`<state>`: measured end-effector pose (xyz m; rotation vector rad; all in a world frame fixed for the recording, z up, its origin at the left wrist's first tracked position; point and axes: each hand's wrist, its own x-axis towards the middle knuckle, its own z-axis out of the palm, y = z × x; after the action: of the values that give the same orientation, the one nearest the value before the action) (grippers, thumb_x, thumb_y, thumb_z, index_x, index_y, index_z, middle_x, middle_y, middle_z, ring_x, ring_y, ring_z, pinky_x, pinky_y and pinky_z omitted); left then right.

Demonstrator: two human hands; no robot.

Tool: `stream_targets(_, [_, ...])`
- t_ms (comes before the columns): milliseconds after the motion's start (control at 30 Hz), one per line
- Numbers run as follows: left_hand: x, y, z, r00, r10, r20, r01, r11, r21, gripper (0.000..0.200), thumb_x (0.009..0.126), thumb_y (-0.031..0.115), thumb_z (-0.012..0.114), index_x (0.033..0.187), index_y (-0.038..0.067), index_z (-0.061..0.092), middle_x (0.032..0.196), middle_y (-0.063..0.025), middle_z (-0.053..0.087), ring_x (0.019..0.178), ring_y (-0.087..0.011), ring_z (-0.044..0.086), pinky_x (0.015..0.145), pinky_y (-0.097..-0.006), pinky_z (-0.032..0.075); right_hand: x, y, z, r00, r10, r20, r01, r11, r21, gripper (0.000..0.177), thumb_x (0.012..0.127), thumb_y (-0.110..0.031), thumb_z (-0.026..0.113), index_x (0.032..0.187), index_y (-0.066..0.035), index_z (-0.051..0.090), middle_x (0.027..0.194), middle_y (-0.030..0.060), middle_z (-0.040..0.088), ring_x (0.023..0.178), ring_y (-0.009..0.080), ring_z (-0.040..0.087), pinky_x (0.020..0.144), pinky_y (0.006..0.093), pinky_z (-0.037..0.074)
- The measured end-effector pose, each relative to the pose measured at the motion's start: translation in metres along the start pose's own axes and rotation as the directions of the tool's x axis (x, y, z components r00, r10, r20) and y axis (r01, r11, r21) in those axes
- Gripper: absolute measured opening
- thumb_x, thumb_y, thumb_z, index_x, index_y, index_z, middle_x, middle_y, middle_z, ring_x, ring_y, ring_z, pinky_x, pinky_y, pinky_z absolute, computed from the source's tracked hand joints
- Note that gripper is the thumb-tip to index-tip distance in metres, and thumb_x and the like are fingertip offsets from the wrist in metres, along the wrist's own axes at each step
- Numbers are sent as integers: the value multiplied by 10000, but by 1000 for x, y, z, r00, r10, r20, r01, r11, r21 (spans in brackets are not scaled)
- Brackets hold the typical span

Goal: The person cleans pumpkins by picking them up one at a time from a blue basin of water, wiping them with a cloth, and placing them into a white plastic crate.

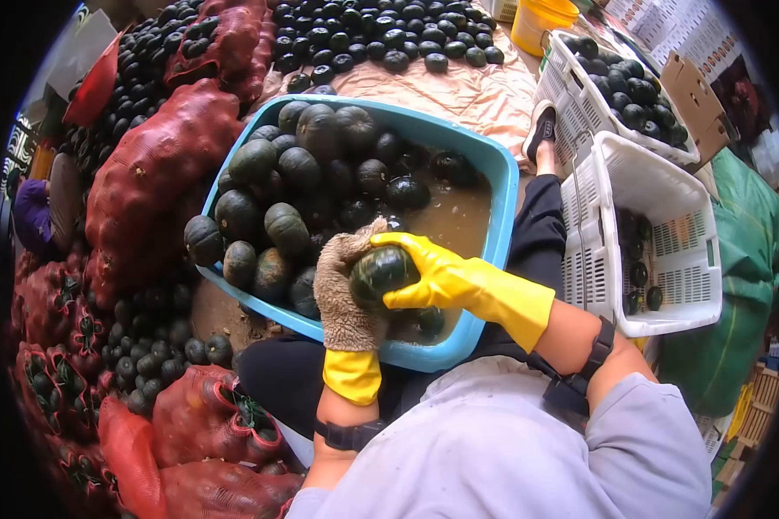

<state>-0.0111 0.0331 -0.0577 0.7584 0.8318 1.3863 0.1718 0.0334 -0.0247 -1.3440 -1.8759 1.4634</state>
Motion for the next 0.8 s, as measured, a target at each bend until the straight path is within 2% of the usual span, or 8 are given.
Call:
stream_targets(100, [1,-10,-1,978,199,63,-209,907,365,203,1050,161,570,1163,38,685,1199,-143,733,1131,-279,702,1046,-392,558,3,13,37,960,271,-69,-108,586,803,864,844,-423,936,1540,-127,520,1487,122,575,1385,275,551,1189,437,443])
stream_targets(267, [-4,4,8,961,254,112,-260,680,686,248,904,76,757,1150,70,722,1132,-136,743,1086,-327,713,976,-391,557,5,46,46,933,-38,-358,213,861,462,768,872,-261,917,1492,-33,524,1409,129,641,1292,218,621,1138,411,508])
stream_targets(367, [-1,19,16,972,-194,-136,204,977,67,73,933,71,692,997,36,693,1009,-106,735,952,-291,722,904,-380,582,-12,64,58,967,29,-253,161,700,696,692,869,-228,910,1437,-6,582,1329,129,696,1206,218,680,1092,405,544])
stream_targets(433, [1,24,16,856,-449,-255,246,789,-562,189,929,229,643,868,51,665,871,-75,712,844,-292,706,828,-395,601,-21,75,34,992,24,126,-120,526,842,735,878,-227,906,1473,2,540,1322,111,698,1197,207,685,1073,405,554])
stream_targets(600, [13,35,-9,867,-435,-243,274,823,-497,400,975,384,550,831,45,708,803,-121,717,751,-335,693,709,-460,616,-10,31,-44,873,487,25,-341,573,746,552,949,-290,846,1398,-25,662,1325,114,733,1220,237,714,1084,438,562])
stream_targets(700, [24,13,-21,846,-350,-403,142,876,-461,432,1006,389,543,936,10,739,865,-144,752,818,-367,725,739,-489,629,63,-35,-103,961,103,-258,251,70,965,704,1019,-427,748,1565,-64,493,1592,168,498,1487,325,490,1218,470,465])
stream_targets(733, [19,32,5,804,-358,-475,112,875,-471,417,1007,369,539,917,-7,696,803,-144,709,658,-273,656,571,-382,589,82,-40,-108,794,-225,-564,606,242,758,725,1063,-411,688,1616,-53,386,1676,190,339,1552,353,375,1244,480,441])
stream_targets(800, [16,30,3,815,-315,-485,103,904,-415,407,1001,351,542,933,-20,692,814,-150,712,666,-268,657,570,-365,580,91,-33,-103,826,-451,-337,550,519,655,622,1058,-410,694,1518,-21,537,1526,147,555,1409,289,542,1174,402,480])
